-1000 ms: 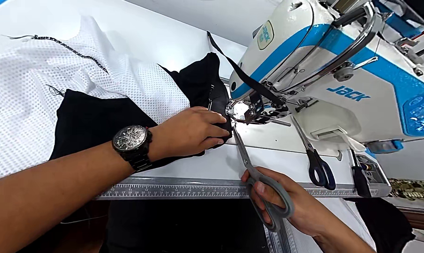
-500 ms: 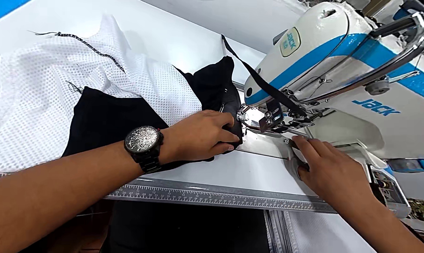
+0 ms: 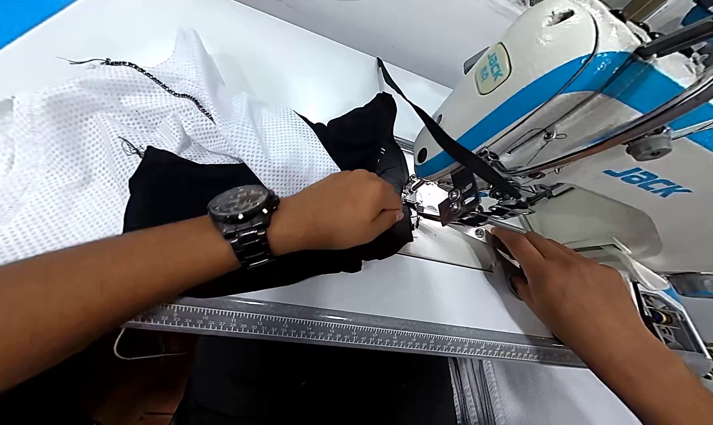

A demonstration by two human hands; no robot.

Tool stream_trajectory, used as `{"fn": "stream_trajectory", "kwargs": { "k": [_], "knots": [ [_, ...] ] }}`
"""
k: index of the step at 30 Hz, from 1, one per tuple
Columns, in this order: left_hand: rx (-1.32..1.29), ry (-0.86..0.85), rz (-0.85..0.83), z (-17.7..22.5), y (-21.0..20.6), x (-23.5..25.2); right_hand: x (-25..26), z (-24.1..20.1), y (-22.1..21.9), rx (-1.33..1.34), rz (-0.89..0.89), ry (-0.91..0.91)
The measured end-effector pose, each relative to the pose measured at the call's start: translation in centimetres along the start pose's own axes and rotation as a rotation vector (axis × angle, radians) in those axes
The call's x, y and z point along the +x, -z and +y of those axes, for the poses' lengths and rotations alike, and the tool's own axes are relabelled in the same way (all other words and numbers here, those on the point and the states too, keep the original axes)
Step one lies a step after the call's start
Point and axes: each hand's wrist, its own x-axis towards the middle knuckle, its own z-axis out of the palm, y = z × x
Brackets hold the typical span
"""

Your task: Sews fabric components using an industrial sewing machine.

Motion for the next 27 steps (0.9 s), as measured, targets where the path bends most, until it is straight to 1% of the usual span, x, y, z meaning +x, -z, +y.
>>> {"fn": "stream_trajectory", "kwargs": {
  "k": [2,3,5,9,14,16,19,20,22,23,25,27],
  "knots": [
    [0.051,-0.018,-0.087,0.3,0.6,0.3,0.3,0.2,-0.1,-0.001,0.009,0.017],
    [0.077,-0.041,-0.105,0.4,0.6,0.2,0.3,0.4,-0.2,-0.003,0.020,0.027],
    [0.094,-0.094,-0.075,0.2,0.0,-0.2,0.4,0.7,-0.4,0.000,0.041,0.044],
    [0.013,-0.125,0.101,-1.1,-1.5,-1.1,1.1,0.2,-0.8,0.000,0.080,0.089],
    [-0.042,-0.118,0.109,-1.2,-1.2,-1.6,1.2,0.0,-0.9,0.009,0.091,0.132],
    [-0.064,-0.111,0.113,-1.2,-1.2,-1.6,0.0,0.6,-0.7,0.035,0.047,0.078],
    [-0.082,0.004,0.101,-0.8,-0.6,-0.8,-1.6,2.3,-0.6,0.130,-0.078,-0.085],
    [-0.084,0.074,0.065,-0.4,0.0,-0.1,-1.9,3.0,-0.9,0.157,-0.116,-0.115],
    [-0.055,0.234,-0.009,0.6,0.9,1.7,-2.1,4.1,-1.5,0.174,-0.167,-0.104],
    [-0.016,0.289,-0.029,1.0,1.1,2.6,-1.9,4.2,-1.6,0.161,-0.171,-0.088],
    [0.064,0.334,-0.030,1.5,0.7,3.8,-1.4,3.8,-1.3,0.125,-0.129,-0.075],
    [0.101,0.299,-0.001,1.2,-0.5,4.1,-0.9,2.6,-0.6,0.120,-0.054,-0.090]
  ]
}}
